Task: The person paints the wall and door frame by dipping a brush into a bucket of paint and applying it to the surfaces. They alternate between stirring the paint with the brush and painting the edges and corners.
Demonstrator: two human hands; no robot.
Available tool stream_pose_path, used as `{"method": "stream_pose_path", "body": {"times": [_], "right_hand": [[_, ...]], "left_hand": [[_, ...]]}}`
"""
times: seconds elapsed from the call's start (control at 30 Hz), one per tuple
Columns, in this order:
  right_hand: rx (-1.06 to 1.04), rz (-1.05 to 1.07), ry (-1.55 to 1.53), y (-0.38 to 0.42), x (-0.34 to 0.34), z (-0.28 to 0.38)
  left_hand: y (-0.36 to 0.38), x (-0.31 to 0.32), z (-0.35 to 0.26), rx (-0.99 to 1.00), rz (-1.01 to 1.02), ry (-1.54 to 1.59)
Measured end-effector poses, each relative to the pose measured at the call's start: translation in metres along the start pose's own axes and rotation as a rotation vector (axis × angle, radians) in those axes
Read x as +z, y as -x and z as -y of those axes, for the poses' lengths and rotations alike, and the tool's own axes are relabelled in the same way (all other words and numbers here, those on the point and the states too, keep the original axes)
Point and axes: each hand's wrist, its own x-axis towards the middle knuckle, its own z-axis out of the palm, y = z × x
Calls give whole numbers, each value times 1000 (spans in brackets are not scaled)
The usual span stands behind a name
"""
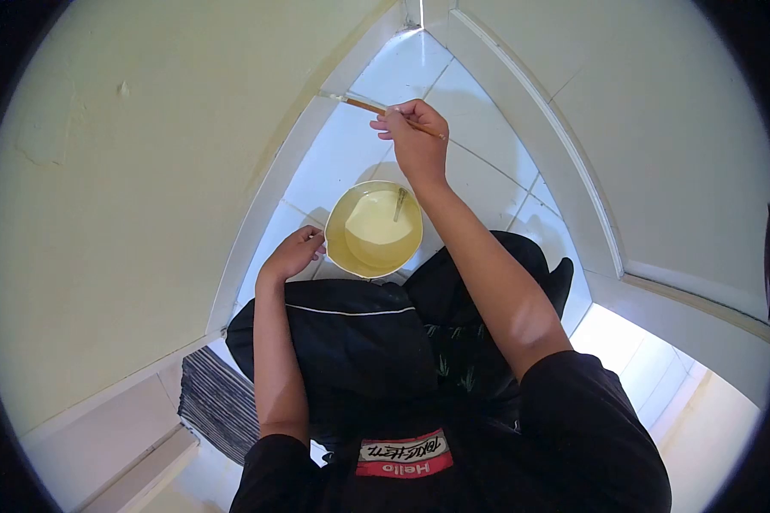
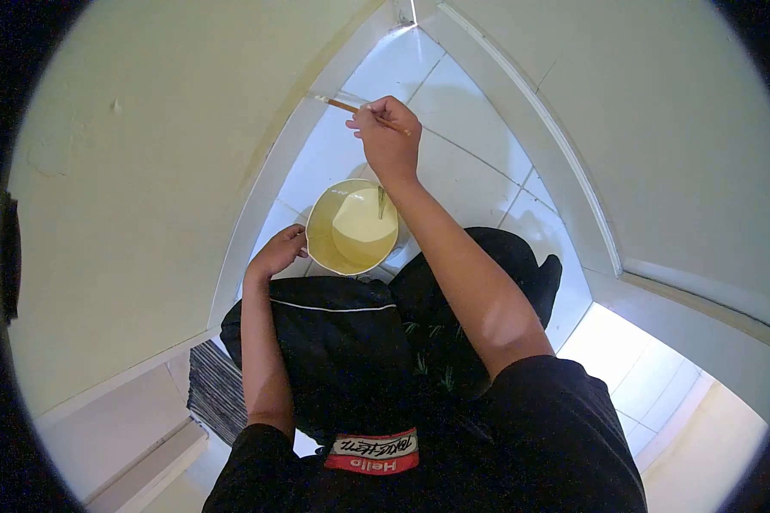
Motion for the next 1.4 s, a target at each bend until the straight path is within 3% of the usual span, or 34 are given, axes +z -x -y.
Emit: {"method": "stream_pose_path", "body": {"times": [0.43,0.53,0.73,0.93,1.03,1.13,1.27,1.4], "right_hand": [[35,6,22,2,1,2],[-57,-43,1,3,4,0],[5,72,50,12,7,-1],[-102,-5,58,12,10,-3],[-168,56,71,22,18,-9],[-137,270,204,34,18,-8],[-219,335,363,42,20,-7],[-144,227,277,34,20,-6]], "left_hand": [[-2,0,3,-10,12,-13],[-1,-1,2,-16,4,-33],[-1,0,1,-3,-5,-13],[-3,-2,2,0,21,-20],[-5,-1,4,8,35,-21],[-7,-2,7,15,39,-2],[-1,-2,0,-13,20,-1],[-2,-1,1,-6,8,-8]]}}
